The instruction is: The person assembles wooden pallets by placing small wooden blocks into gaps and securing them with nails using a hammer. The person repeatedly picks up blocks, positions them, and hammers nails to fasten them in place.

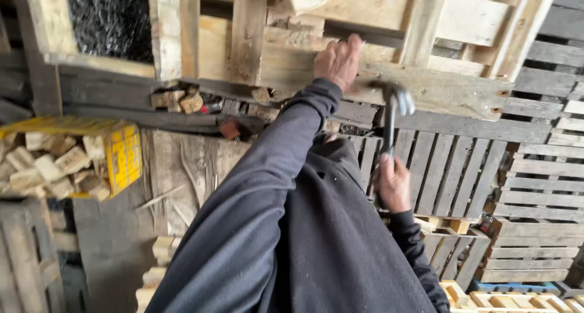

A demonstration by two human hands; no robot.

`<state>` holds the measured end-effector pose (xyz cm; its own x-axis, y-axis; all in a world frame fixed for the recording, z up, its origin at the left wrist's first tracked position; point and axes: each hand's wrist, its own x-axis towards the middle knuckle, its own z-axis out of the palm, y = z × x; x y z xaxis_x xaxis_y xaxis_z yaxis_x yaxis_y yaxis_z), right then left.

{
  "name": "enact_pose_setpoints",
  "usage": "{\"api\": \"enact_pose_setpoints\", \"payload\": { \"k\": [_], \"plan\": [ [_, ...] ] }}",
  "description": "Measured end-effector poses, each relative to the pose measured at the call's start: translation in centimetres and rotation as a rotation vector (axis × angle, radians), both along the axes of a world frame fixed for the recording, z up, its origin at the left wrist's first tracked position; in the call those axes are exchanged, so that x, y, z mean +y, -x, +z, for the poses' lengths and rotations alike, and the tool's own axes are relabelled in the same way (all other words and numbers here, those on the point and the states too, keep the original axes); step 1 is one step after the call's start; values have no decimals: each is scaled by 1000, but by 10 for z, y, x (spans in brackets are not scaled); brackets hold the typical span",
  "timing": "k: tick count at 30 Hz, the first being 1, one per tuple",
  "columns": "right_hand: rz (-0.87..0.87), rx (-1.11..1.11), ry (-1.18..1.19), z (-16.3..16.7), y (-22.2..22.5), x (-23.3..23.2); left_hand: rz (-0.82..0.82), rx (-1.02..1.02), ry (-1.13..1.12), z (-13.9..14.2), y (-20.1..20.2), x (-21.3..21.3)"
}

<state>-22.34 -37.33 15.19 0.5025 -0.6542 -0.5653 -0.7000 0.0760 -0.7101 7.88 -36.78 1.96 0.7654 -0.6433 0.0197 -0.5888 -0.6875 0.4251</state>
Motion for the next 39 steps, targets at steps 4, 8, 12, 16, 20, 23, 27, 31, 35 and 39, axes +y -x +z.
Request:
{"api": "enact_pose_setpoints", "payload": {
  "k": [4,8,12,16,20,23,27,31,35,39],
  "plan": [
    [242,-31,303,5,-54,-53,148,103,557,18,-5,28],
    [531,24,595,0,-134,-139,515,638,998,47,0,85],
    [836,34,949,-21,-206,-219,936,1012,1241,62,16,152],
    [948,23,1326,-34,-240,-237,1166,1018,1310,48,26,184],
    [604,-185,535,-54,-292,-182,1302,774,1366,26,31,183],
    [829,-372,615,-88,-345,-111,1250,657,1296,16,32,179],
    [835,-471,612,-126,-393,-46,1225,829,1375,17,31,180],
    [708,-355,263,-113,-397,-50,1201,1008,1339,20,25,185],
    [798,-691,-56,-46,-351,-87,1069,833,1243,14,11,194],
    [619,-403,-914,16,-248,-81,881,831,1142,2,-1,211]
  ]
}}
